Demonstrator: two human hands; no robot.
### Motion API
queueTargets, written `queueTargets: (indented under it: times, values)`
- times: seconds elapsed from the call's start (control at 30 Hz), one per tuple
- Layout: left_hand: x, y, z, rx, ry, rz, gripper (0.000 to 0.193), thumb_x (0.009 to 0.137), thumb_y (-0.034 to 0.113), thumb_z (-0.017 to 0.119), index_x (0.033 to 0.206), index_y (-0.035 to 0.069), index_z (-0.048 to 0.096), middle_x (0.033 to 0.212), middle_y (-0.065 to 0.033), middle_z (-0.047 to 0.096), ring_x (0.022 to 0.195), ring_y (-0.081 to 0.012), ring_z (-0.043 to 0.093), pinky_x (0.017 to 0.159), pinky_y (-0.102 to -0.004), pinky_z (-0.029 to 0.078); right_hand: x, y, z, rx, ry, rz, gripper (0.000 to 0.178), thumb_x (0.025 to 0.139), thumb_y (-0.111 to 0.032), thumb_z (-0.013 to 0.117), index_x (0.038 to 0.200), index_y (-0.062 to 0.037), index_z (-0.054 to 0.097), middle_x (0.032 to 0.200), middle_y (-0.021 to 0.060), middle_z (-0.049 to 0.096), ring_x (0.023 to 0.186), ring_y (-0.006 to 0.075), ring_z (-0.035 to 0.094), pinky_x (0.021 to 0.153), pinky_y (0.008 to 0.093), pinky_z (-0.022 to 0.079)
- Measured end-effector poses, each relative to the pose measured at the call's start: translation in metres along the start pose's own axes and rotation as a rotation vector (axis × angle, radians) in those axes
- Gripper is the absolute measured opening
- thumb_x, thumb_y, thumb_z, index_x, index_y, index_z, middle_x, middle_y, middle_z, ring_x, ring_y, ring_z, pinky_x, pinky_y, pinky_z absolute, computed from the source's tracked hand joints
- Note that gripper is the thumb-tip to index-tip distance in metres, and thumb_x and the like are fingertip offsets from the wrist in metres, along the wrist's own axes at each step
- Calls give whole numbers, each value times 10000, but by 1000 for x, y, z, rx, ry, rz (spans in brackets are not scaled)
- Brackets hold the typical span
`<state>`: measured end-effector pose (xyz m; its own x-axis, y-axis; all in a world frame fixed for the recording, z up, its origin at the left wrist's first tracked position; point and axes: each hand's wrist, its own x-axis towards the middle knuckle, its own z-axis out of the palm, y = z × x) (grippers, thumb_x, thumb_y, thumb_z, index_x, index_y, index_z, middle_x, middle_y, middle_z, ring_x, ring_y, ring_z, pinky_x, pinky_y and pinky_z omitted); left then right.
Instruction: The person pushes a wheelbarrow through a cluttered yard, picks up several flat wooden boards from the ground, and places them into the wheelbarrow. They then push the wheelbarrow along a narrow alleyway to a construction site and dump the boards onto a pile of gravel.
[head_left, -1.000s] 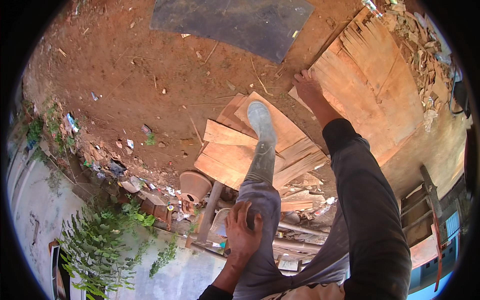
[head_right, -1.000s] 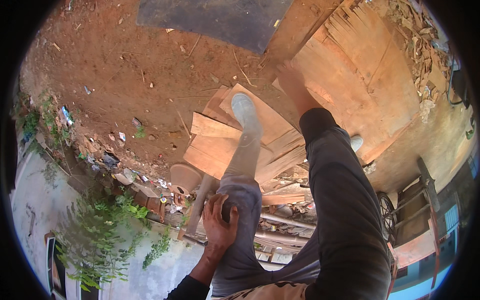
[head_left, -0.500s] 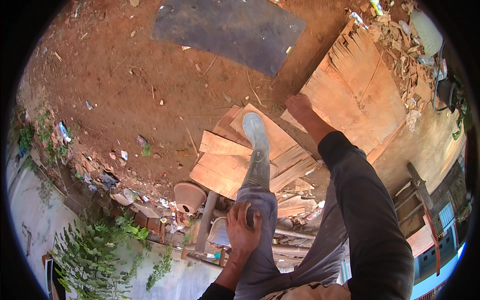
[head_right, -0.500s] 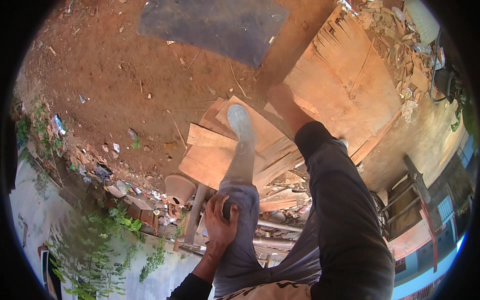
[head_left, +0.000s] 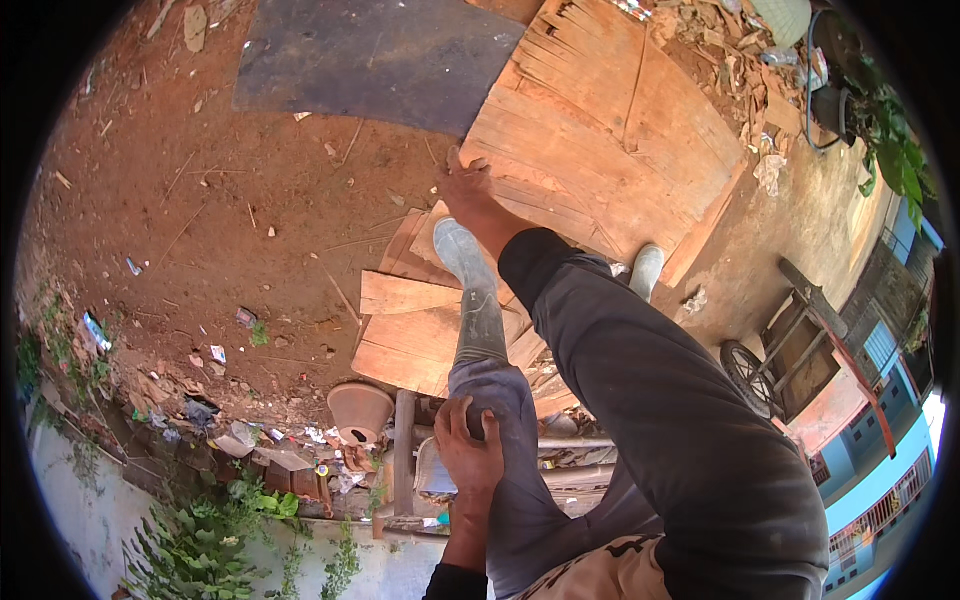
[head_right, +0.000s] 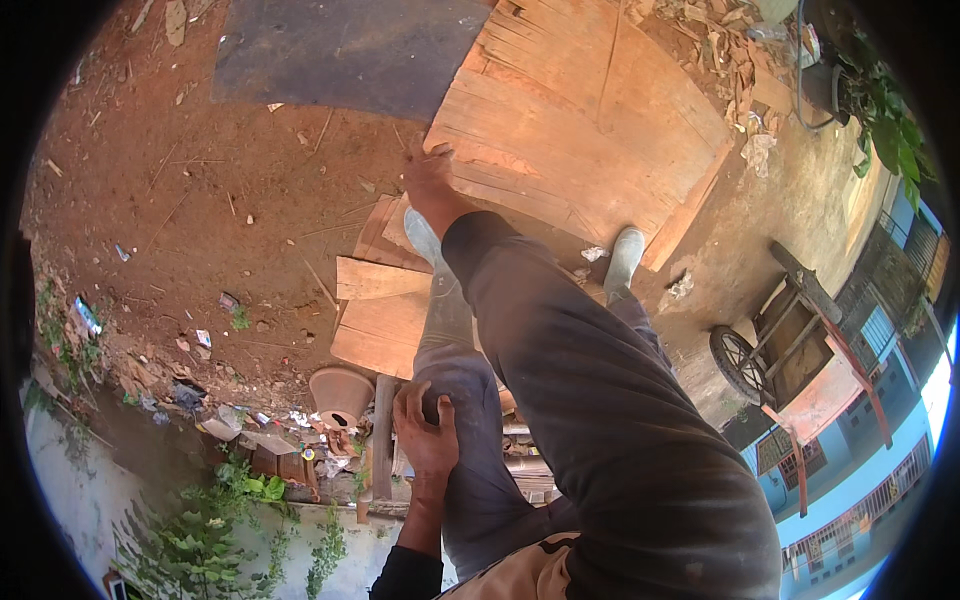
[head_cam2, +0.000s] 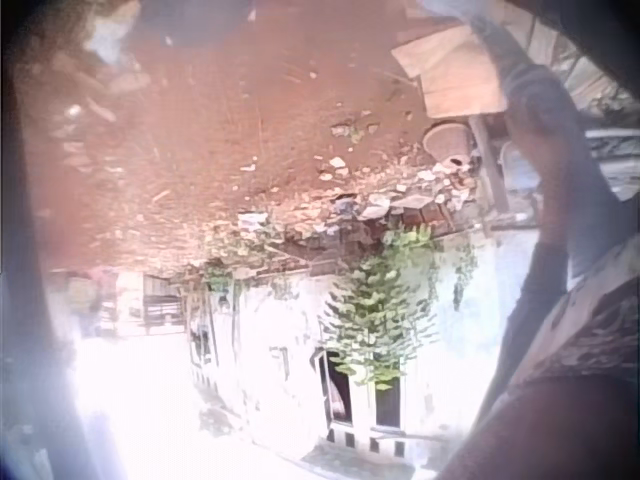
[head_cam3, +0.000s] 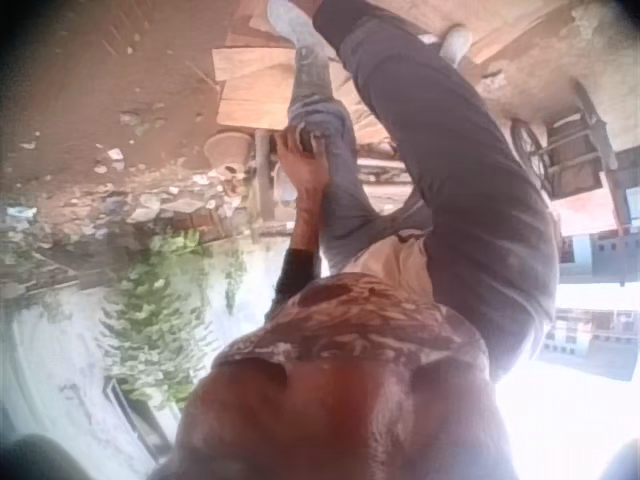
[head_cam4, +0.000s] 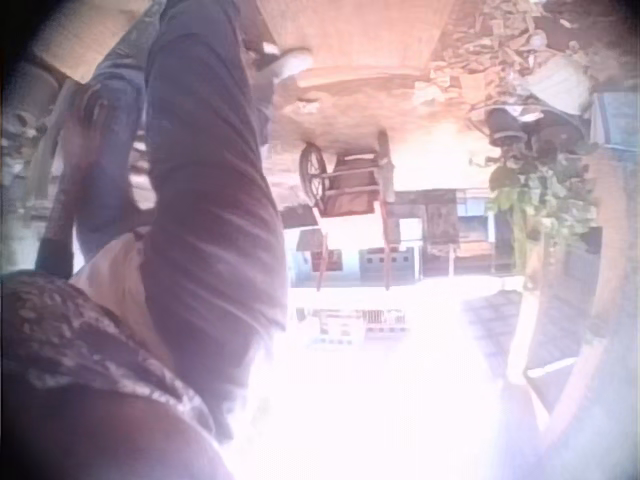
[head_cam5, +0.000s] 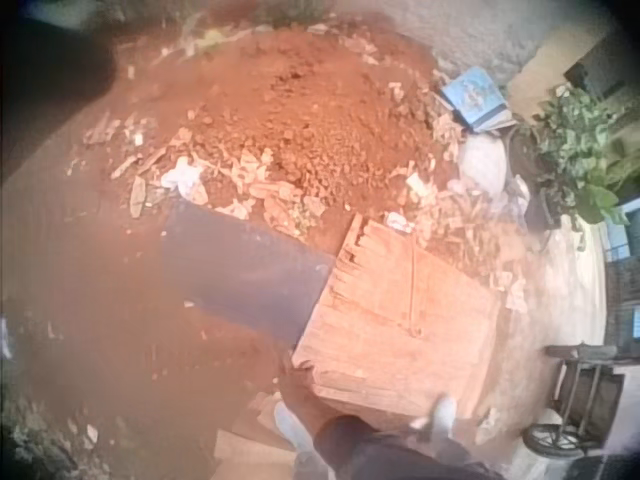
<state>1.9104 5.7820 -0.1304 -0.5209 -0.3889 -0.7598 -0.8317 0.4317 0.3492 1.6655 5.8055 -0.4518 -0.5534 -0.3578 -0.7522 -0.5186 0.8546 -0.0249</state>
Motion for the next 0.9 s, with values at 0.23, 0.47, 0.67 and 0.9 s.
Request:
queueTargets:
  times: [0.23, 0.47, 0.67, 0.9]
  values:
    - [1, 9, 8, 45, -9, 79, 361, 893, 207, 683, 1201, 30, 616, 1245, -185, 571, 1200, -395, 540, 1028, -502, 427, -92, -81, 36, 646, -50, -300, 365, 934, -169, 520, 1279, -76, 598, 1130, 175, 662, 1076, 357, 673, 840, 495, 548]
    - [0, 10, 9, 105, 14, 105, 401, 893, 244, 668, 1218, 17, 609, 1274, -186, 561, 1202, -383, 538, 1017, -510, 424, -209, -46, 4, 822, -319, -82, 477, 863, -31, 558, 1338, -65, 595, 1154, 196, 693, 1116, 377, 666, 906, 484, 546]
    - [1, 23, 11, 225, 0, 105, 459, 876, 290, 673, 1235, 12, 607, 1282, -166, 558, 1209, -359, 534, 1017, -500, 423, -271, 14, 5, 785, -260, 67, 403, 883, -127, 568, 1276, -60, 621, 1079, 201, 716, 1038, 354, 697, 883, 452, 557]
    - [-2, 28, 10, 175, 46, 85, 468, 882, 295, 649, 1245, 3, 606, 1298, -170, 551, 1223, -354, 523, 1030, -498, 406, -330, 48, -23, 757, -271, 14, 433, 941, -227, 593, 1335, -47, 579, 1188, 244, 674, 1141, 375, 637, 986, 465, 502]
